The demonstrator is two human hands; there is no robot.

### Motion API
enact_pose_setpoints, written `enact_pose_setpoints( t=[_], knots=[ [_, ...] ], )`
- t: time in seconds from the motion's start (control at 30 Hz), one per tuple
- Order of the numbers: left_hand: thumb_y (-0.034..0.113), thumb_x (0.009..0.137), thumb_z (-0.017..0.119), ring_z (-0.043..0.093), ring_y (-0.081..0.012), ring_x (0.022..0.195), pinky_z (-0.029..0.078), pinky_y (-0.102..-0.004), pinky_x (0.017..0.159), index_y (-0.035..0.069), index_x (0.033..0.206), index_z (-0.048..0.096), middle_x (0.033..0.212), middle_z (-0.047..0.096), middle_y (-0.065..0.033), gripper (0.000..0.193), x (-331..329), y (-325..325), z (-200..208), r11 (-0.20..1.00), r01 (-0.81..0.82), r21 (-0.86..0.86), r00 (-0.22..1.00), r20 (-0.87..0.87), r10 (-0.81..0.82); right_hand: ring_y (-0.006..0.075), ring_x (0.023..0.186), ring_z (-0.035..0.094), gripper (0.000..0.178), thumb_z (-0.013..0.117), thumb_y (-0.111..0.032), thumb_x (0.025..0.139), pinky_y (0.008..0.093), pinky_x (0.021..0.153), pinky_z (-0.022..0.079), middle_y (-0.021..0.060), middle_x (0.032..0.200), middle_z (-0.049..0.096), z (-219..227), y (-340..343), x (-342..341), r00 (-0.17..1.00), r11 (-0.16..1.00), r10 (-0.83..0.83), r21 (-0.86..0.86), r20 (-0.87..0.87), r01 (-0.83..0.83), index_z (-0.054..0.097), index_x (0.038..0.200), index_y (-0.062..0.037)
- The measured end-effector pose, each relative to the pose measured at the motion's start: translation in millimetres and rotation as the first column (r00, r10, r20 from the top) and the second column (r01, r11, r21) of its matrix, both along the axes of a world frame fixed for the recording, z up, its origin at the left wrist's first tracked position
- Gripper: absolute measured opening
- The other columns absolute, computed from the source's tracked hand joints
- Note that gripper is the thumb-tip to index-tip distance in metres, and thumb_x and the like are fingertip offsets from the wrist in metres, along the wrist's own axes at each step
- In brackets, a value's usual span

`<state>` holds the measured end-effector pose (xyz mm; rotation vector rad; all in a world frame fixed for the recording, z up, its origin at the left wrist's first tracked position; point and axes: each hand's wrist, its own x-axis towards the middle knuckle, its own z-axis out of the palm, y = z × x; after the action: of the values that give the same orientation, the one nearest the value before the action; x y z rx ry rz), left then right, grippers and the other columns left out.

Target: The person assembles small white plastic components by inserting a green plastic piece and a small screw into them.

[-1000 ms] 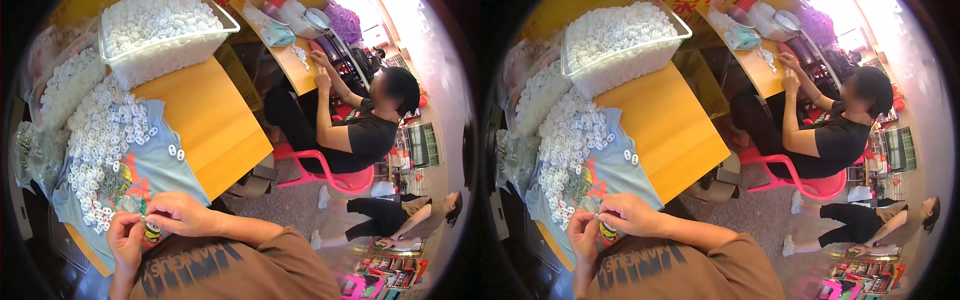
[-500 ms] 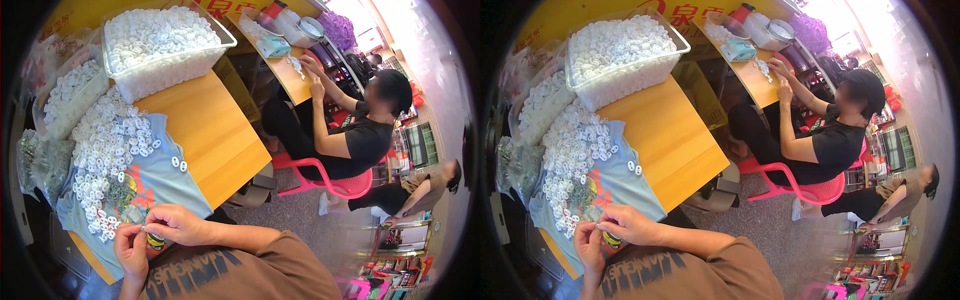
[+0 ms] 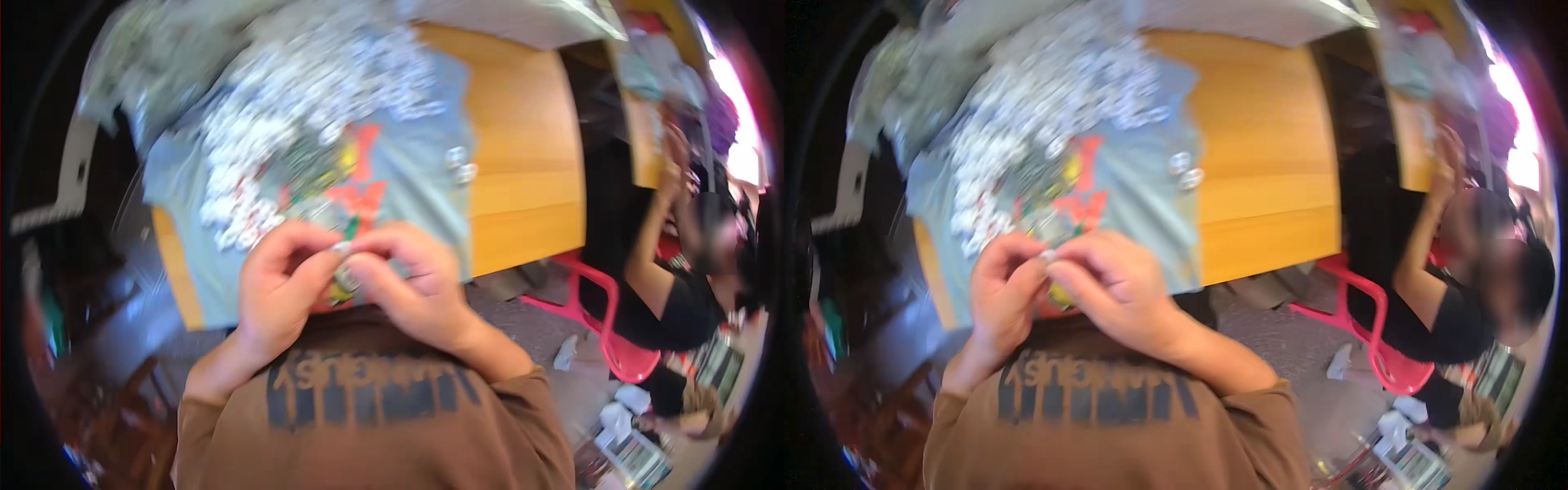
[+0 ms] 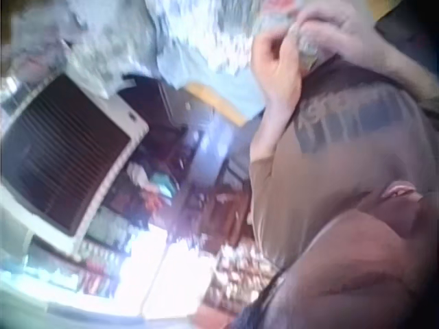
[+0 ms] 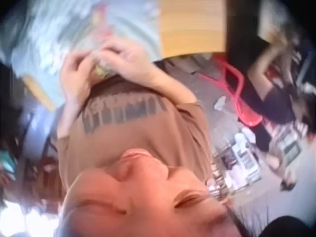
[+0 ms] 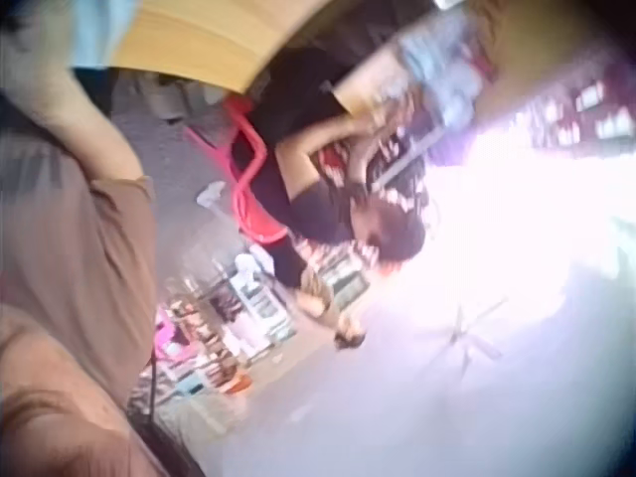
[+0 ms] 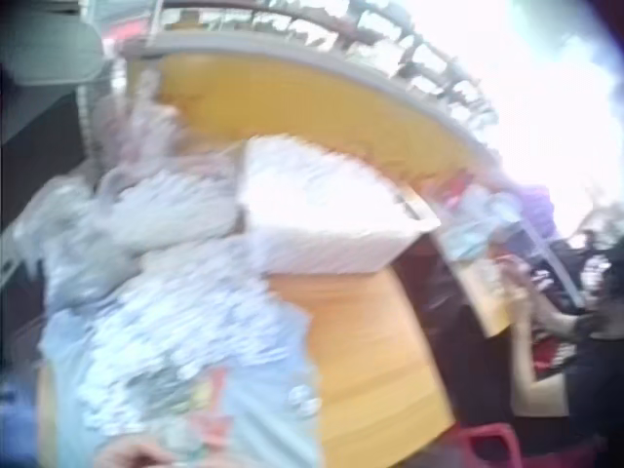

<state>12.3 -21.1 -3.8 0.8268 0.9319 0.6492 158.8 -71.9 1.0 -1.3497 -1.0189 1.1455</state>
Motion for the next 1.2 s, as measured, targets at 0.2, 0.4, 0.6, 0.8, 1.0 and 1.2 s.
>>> enact_pose_setpoints(
  t=[0.2,0.4,0.6,0.8,1.0,1.2],
  knots=[
    [0.006,0.084,0.056,0.047,-0.0021,0.059,0.039,-0.0161,0.050,0.003,0.095,0.054,0.077,0.056,-0.0001,0.012,-7,-1,5,1.000,-0.014,-0.003,0.986,0.164,0.014,0.0116,0.053,0.048,0.019,0.064,-0.003,0.074,0.0236,0.048,0.038,0.0061,0.072,0.056,-6,0,0,0.983,0.968,0.069,0.226,0.170,-0.108,0.058,0.092,0.0001],
    [0.004,0.084,0.055,0.048,-0.0025,0.061,0.040,-0.0164,0.052,0.003,0.095,0.054,0.080,0.057,-0.0012,0.011,-13,-1,1,1.000,-0.020,0.018,0.987,0.157,0.017,0.0136,0.052,0.049,0.018,0.063,-0.002,0.074,0.0244,0.047,0.038,0.0066,0.068,0.056,-5,7,-3,0.970,0.959,0.102,0.238,0.221,-0.154,0.059,0.091,-0.0001],
    [-0.002,0.081,0.053,0.045,-0.0024,0.059,0.036,-0.0158,0.048,0.003,0.090,0.052,0.076,0.052,-0.0006,0.010,10,-2,14,0.998,-0.057,0.012,0.998,0.009,0.057,0.0244,0.063,0.055,0.009,0.061,-0.004,0.076,0.0310,0.056,0.042,0.0112,0.069,0.057,3,6,7,0.942,0.949,-0.044,0.308,0.332,-0.064,0.057,0.083,-0.0003],
    [0.000,0.083,0.051,0.037,-0.0025,0.055,0.029,-0.0157,0.047,0.004,0.091,0.049,0.074,0.046,0.0004,0.009,-2,-7,-11,0.943,-0.089,0.322,0.996,0.044,0.079,0.0324,0.059,0.050,0.011,0.056,-0.008,0.078,0.0382,0.053,0.040,0.0128,0.063,0.050,7,-9,-9,0.908,0.899,-0.247,0.431,0.339,0.084,0.050,0.070,-0.0015],
    [0.003,0.085,0.050,0.036,-0.0032,0.057,0.029,-0.0161,0.050,0.003,0.091,0.049,0.074,0.046,0.0002,0.007,10,-20,-5,0.954,0.031,0.299,0.990,0.124,-0.071,0.0336,0.061,0.051,0.012,0.055,-0.010,0.077,0.0381,0.054,0.040,0.0136,0.064,0.050,4,-37,-8,0.900,0.889,-0.308,0.432,0.309,0.156,0.050,0.070,-0.0014],
    [0.006,0.086,0.050,0.034,-0.0030,0.058,0.028,-0.0166,0.052,0.003,0.092,0.049,0.074,0.046,0.0008,0.006,13,-29,3,0.935,0.020,0.353,0.975,0.200,-0.096,0.0286,0.060,0.052,0.014,0.057,-0.014,0.077,0.0353,0.055,0.041,0.0124,0.068,0.052,14,-50,-15,0.876,0.860,-0.404,0.434,0.262,0.267,0.052,0.075,-0.0009]
  ],
)
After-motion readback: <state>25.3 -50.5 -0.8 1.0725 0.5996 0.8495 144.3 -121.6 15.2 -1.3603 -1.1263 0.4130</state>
